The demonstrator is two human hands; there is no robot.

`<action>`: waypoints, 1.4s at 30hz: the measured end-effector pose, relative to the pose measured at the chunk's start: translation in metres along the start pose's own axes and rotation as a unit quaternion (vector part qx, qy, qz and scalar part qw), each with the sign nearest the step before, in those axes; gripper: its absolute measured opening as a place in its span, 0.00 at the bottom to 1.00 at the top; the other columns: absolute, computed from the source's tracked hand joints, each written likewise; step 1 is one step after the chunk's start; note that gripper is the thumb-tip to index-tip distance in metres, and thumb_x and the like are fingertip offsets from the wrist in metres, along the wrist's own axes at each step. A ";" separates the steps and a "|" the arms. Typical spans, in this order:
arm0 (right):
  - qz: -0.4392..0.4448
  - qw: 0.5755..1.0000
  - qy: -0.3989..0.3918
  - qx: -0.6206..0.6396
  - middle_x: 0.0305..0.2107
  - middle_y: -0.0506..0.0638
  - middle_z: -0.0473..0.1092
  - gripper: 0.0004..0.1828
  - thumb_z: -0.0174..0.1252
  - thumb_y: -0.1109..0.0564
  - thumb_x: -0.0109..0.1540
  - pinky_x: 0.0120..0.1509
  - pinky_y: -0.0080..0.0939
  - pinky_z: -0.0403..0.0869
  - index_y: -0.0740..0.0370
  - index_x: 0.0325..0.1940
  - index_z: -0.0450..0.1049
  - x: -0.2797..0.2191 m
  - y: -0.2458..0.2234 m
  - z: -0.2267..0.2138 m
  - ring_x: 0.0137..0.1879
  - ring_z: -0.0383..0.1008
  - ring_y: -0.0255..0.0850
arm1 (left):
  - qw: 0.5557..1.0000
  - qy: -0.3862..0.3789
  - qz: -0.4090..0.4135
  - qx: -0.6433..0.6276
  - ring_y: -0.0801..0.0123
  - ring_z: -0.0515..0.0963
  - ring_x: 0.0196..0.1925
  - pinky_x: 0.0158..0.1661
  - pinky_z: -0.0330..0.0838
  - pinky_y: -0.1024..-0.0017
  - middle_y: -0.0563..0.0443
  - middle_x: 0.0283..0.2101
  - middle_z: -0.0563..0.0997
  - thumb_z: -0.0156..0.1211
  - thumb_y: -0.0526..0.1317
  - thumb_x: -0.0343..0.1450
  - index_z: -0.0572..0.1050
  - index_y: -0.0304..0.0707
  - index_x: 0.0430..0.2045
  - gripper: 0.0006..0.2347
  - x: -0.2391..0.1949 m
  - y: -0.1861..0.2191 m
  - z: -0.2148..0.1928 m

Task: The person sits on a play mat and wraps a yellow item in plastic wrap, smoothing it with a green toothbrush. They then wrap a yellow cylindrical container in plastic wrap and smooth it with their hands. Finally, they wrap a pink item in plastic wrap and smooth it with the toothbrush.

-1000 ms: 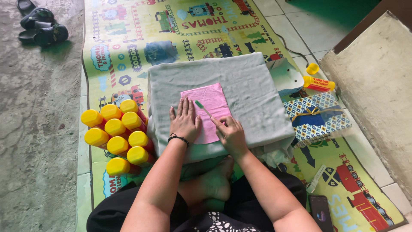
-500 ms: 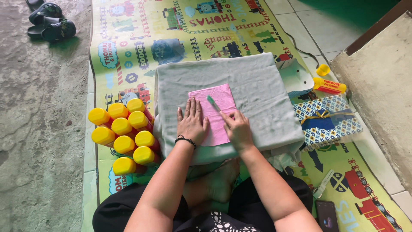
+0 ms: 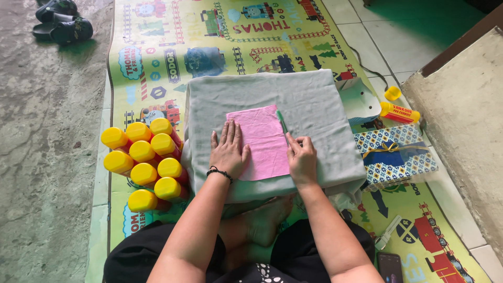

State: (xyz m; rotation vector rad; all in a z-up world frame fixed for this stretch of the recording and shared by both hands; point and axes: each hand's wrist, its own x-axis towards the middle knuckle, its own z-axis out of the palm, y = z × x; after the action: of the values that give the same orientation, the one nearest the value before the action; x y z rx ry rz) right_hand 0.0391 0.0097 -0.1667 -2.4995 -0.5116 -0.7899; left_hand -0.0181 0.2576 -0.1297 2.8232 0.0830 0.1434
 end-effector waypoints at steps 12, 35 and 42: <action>0.041 0.997 0.009 -0.068 0.38 0.44 0.68 0.26 0.58 0.56 0.60 0.49 0.45 0.76 0.38 0.63 0.78 0.000 0.076 -0.030 0.46 0.77 0.44 | 1.000 0.004 0.007 -0.009 0.60 0.42 0.80 0.72 0.32 0.45 0.46 0.79 0.46 0.38 0.56 0.74 0.48 0.41 0.74 0.33 -0.003 -0.001 -0.003; -0.173 0.982 -0.076 0.011 0.74 0.59 0.53 0.35 0.54 0.44 0.64 0.72 0.63 0.56 0.45 0.77 0.60 0.011 -0.086 0.004 0.79 0.50 0.58 | 0.980 0.162 -0.111 -0.017 0.53 0.47 0.79 0.69 0.36 0.40 0.48 0.76 0.56 0.46 0.44 0.71 0.54 0.52 0.73 0.30 0.003 -0.025 0.026; -0.100 0.948 -0.293 -0.069 0.78 0.53 0.42 0.42 0.36 0.27 0.68 0.79 0.69 0.42 0.49 0.81 0.48 0.008 -0.112 0.019 0.83 0.38 0.50 | 0.982 0.145 -0.112 -0.038 0.53 0.47 0.79 0.70 0.38 0.41 0.46 0.76 0.57 0.45 0.45 0.74 0.61 0.56 0.70 0.24 0.005 -0.029 0.031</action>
State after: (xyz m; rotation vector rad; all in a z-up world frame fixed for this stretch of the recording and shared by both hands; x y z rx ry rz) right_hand 0.0010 0.1132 -0.1400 -2.8350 -0.9480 -0.1262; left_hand -0.0113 0.2757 -0.1671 2.6739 0.4469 0.4929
